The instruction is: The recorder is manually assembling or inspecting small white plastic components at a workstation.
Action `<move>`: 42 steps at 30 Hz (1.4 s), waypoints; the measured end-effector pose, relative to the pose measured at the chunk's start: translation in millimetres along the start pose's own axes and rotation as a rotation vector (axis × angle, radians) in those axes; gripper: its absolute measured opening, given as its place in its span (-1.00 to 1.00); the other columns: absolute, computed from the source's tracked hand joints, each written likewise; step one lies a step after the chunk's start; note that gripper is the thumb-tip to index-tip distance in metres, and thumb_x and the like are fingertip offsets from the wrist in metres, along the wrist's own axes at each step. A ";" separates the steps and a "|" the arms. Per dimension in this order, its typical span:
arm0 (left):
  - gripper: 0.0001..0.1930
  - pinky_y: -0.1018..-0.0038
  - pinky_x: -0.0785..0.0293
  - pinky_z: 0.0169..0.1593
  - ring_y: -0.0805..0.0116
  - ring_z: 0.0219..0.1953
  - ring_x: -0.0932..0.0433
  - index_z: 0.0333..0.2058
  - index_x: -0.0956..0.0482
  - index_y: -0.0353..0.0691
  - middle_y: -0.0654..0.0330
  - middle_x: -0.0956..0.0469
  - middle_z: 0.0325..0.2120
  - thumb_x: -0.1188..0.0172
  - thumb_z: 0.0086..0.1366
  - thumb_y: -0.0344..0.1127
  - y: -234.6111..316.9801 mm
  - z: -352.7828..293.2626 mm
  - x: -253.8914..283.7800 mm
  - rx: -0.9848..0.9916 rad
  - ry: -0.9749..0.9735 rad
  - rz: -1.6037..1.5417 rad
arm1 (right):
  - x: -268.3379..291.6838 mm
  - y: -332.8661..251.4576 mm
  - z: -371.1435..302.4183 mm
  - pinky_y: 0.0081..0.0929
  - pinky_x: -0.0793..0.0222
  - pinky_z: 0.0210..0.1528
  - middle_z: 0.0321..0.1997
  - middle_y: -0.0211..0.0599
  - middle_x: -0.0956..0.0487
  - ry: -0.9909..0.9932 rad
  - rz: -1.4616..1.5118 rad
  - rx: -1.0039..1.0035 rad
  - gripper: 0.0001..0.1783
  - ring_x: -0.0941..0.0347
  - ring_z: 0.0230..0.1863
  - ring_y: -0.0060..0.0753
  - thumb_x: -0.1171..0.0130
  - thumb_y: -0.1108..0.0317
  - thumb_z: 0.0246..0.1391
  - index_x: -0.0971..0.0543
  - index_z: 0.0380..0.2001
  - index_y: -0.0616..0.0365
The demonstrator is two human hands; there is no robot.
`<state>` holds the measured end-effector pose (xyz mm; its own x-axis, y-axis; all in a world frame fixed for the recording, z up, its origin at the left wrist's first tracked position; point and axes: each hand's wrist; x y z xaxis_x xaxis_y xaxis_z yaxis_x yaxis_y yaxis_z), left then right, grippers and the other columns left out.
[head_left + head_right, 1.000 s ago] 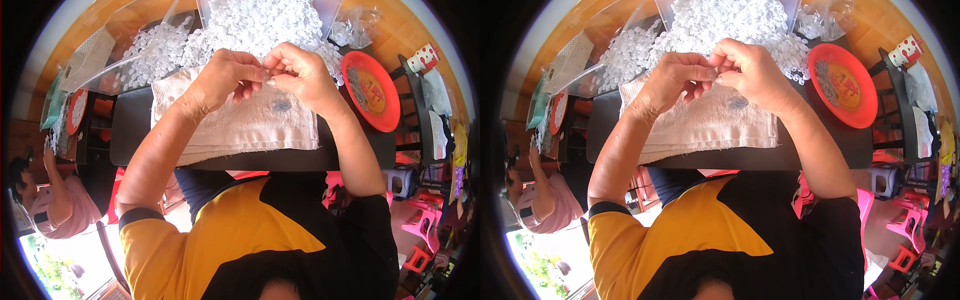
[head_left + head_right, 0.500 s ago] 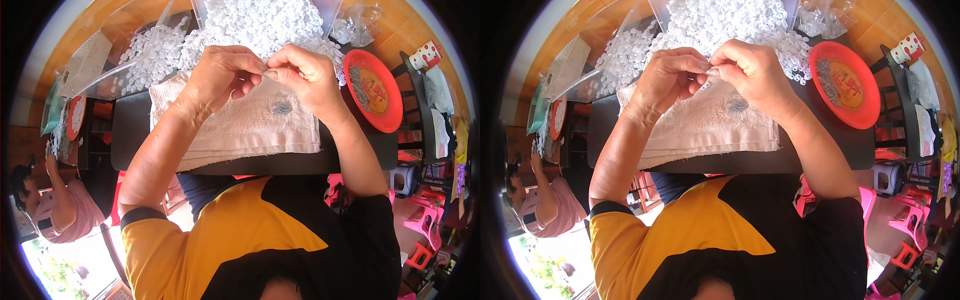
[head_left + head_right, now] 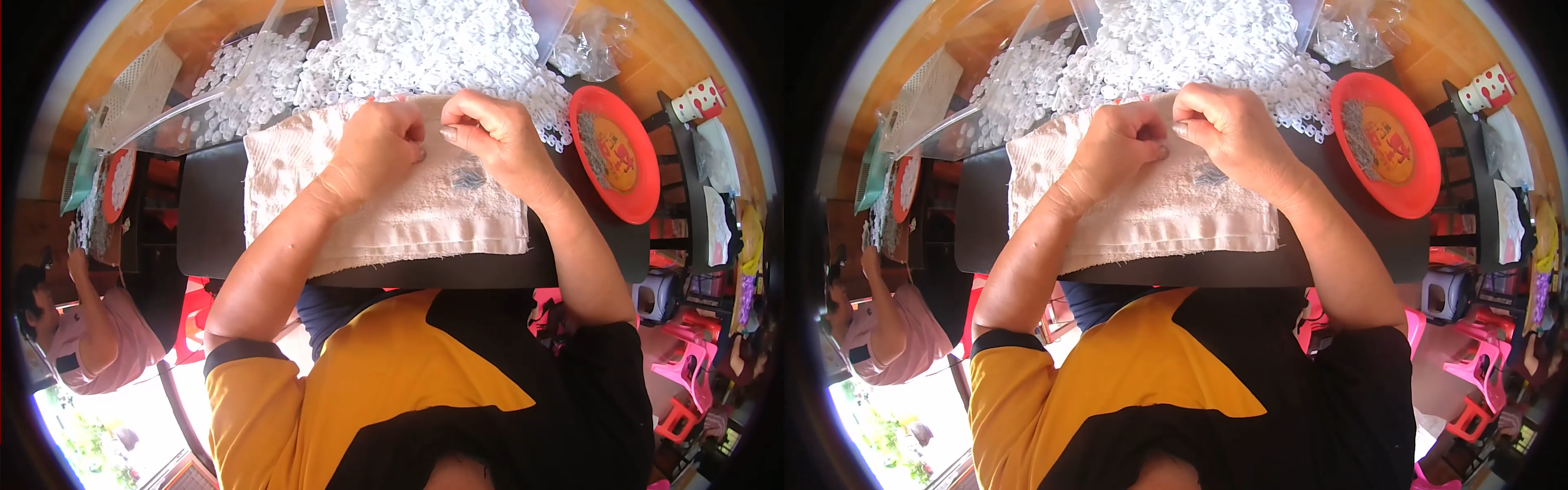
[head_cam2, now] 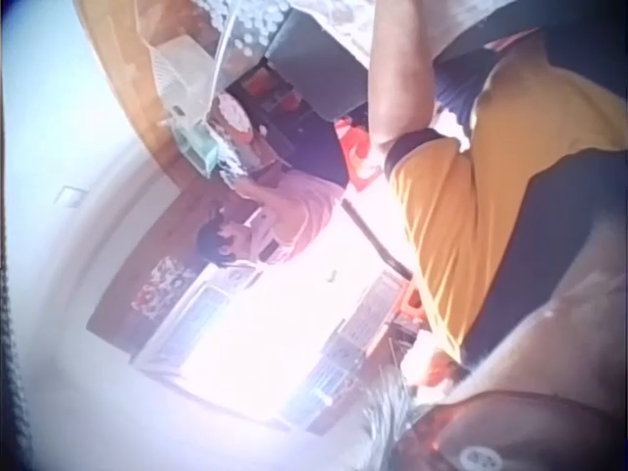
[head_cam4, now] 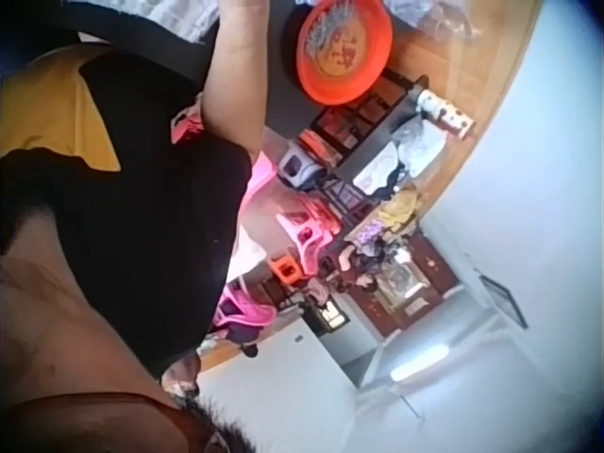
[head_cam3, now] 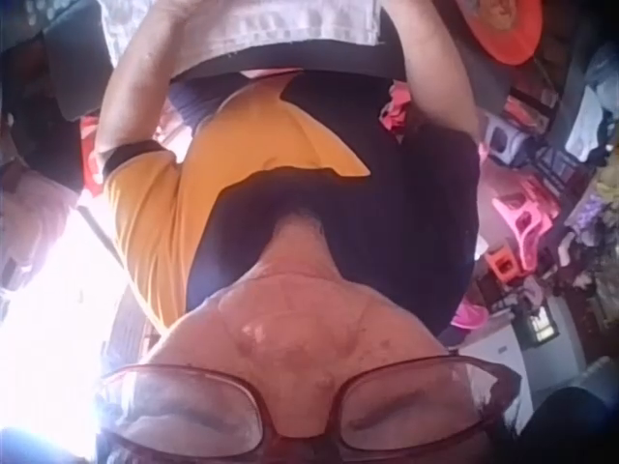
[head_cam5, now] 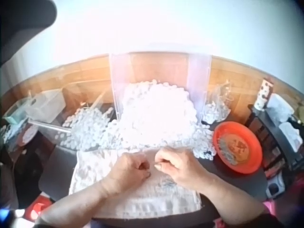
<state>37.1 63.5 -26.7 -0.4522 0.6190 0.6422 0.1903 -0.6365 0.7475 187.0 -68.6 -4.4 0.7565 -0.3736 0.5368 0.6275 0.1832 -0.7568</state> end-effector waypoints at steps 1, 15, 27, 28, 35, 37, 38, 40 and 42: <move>-0.89 0.32 -0.48 -0.37 0.16 -0.50 -0.56 -0.47 -0.58 -0.26 0.10 -0.57 -0.58 -0.31 -0.02 -0.44 -1.7 1.2 1.3 0.002 0.004 -0.005 | -0.9 0.9 -0.4 -0.63 -0.24 -0.38 -0.53 -0.50 -0.43 -0.029 0.026 -0.047 -0.91 -0.27 -0.47 -0.67 -0.15 0.53 0.09 -0.43 -0.42 0.26; -0.84 0.58 -0.42 -0.55 0.46 -0.54 -0.50 -0.23 -0.55 -0.49 0.11 -0.58 -0.44 -0.20 0.20 -0.58 17.9 1.1 7.7 0.322 -0.007 -1.003 | -6.2 0.8 -0.9 -0.68 -0.28 -0.45 -0.51 -0.52 -0.44 -0.010 0.076 -0.101 -0.90 -0.33 -0.48 -0.71 -0.07 0.40 0.24 -0.47 -0.34 0.18; -0.86 0.60 -0.44 -0.57 0.54 -0.57 -0.48 -0.30 -0.58 -0.46 0.17 -0.56 -0.52 -0.14 0.15 -0.60 25.9 -2.2 2.4 0.211 0.184 -0.946 | -6.9 -3.5 1.1 -0.68 -0.27 -0.44 -0.50 -0.50 -0.46 0.073 0.041 -0.067 -0.91 -0.32 -0.46 -0.71 -0.05 0.41 0.25 -0.50 -0.30 0.21; -0.86 0.60 -0.44 -0.57 0.54 -0.57 -0.48 -0.30 -0.58 -0.46 0.17 -0.56 -0.52 -0.14 0.15 -0.60 25.6 -2.6 2.5 0.211 0.188 -0.947 | -7.3 -3.6 1.4 -0.68 -0.26 -0.45 -0.51 -0.51 -0.45 0.074 0.026 -0.058 -0.91 -0.32 -0.47 -0.71 -0.05 0.43 0.24 -0.49 -0.30 0.21; -0.85 0.62 -0.41 -0.52 0.53 -0.59 -0.46 -0.26 -0.60 -0.41 0.20 -0.56 -0.51 -0.16 0.17 -0.57 26.2 -4.1 3.7 0.208 0.190 -0.917 | -5.8 -6.3 1.6 -0.66 -0.27 -0.46 -0.52 -0.50 -0.44 0.101 -0.031 -0.003 -0.93 -0.32 -0.49 -0.71 -0.06 0.45 0.23 -0.48 -0.33 0.21; -0.85 0.62 -0.41 -0.52 0.54 -0.60 -0.46 -0.26 -0.60 -0.41 0.20 -0.56 -0.51 -0.16 0.17 -0.57 27.3 -4.9 2.8 0.204 0.190 -0.902 | -5.5 -10.6 1.6 -0.48 -0.37 -0.35 -0.45 -0.20 -0.54 0.079 -0.070 -0.021 -0.94 -0.48 -0.44 -0.34 -0.08 0.55 0.13 -0.45 -0.30 0.24; -0.85 0.63 -0.41 -0.52 0.55 -0.60 -0.45 -0.26 -0.60 -0.40 0.21 -0.56 -0.51 -0.16 0.17 -0.57 28.6 -5.5 2.5 0.194 0.201 -0.878 | -5.9 -10.4 1.4 -0.48 -0.37 -0.35 -0.45 -0.20 -0.54 0.078 -0.069 -0.022 -0.94 -0.48 -0.44 -0.34 -0.08 0.55 0.13 -0.45 -0.30 0.24; -0.86 0.63 -0.40 -0.53 0.55 -0.60 -0.45 -0.27 -0.60 -0.40 0.21 -0.56 -0.51 -0.16 0.18 -0.57 29.3 -6.4 1.3 0.186 0.212 -0.854 | -6.9 -10.1 1.2 -0.44 -0.39 -0.36 -0.42 -0.17 -0.55 0.085 -0.137 0.022 -0.92 -0.52 -0.42 -0.27 -0.06 0.58 0.12 -0.44 -0.29 0.24; -0.87 0.65 -0.39 -0.52 0.57 -0.59 -0.44 -0.28 -0.60 -0.40 0.21 -0.56 -0.51 -0.16 0.17 -0.59 28.8 -7.3 -0.1 0.182 0.235 -0.861 | -9.3 -8.3 1.6 -0.44 -0.39 -0.37 -0.42 -0.17 -0.55 0.100 -0.181 0.086 -0.91 -0.52 -0.43 -0.27 -0.05 0.59 0.11 -0.44 -0.28 0.24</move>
<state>36.3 41.8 -6.5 -0.6639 0.7241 -0.1866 -0.1701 0.0967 0.9807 175.1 -65.2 -2.6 0.6109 -0.4950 0.6178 0.7679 0.1806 -0.6146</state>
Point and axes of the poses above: each hand's wrist, its own z-axis towards the middle knuckle, its own x-axis out of the back of the hand, y = z × x
